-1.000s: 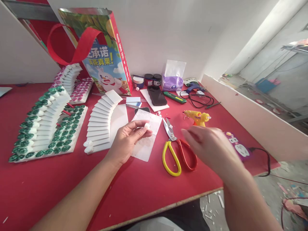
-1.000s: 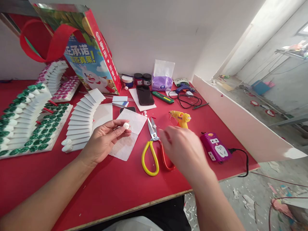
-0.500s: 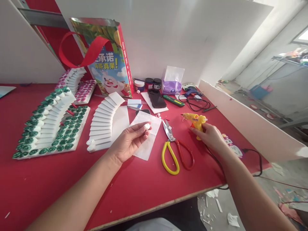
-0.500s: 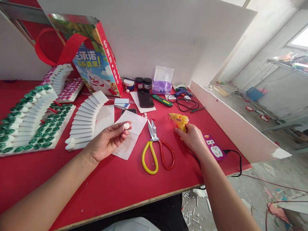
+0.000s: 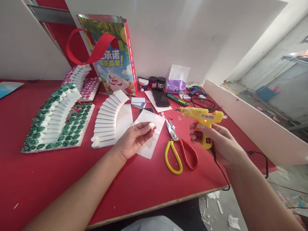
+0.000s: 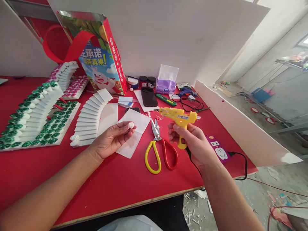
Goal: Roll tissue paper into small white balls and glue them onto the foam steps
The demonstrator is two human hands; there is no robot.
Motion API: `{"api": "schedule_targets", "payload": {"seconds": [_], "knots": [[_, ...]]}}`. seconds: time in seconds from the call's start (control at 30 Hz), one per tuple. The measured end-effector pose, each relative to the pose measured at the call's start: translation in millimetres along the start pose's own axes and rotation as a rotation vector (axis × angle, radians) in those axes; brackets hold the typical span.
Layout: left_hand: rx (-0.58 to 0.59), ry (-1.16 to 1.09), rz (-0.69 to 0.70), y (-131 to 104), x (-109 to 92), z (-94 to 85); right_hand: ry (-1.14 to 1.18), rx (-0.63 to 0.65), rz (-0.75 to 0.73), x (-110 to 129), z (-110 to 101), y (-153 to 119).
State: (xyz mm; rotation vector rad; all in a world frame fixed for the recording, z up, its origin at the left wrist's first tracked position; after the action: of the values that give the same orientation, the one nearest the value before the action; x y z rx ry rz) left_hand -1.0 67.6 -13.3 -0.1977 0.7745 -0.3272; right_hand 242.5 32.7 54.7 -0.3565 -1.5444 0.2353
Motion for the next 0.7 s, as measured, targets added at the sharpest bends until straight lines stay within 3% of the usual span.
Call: {"api": "schedule_targets", "payload": {"seconds": [0.1,0.23,0.43,0.7], "knots": [[0.018,-0.003,0.021,1,0,-0.6,-0.107,0.112,-0.009,1,20,-10],[0.053,-0.009,0.027,1,2,-0.6,-0.307,0.135,-0.035,-1,33,-17],[0.064,-0.005,-0.002,-1,4,-0.1,-0.431,0.133,-0.012,-6,37,-20],[0.040,-0.008,-0.018,1,5,-2.4,-0.383,0.189,-0.016,-7,41,-21]]}}
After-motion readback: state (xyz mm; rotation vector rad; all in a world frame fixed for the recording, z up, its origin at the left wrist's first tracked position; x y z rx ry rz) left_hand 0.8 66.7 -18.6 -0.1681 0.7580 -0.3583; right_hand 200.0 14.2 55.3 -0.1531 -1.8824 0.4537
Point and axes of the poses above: each hand's wrist, its own y-axis towards the middle knuckle, its own z-axis out of the palm, x = y × z, the point moved 6 cm from there along y, towards the middle knuckle, and after that the axes turned 9 degrees about z, right-handed, at the moved point
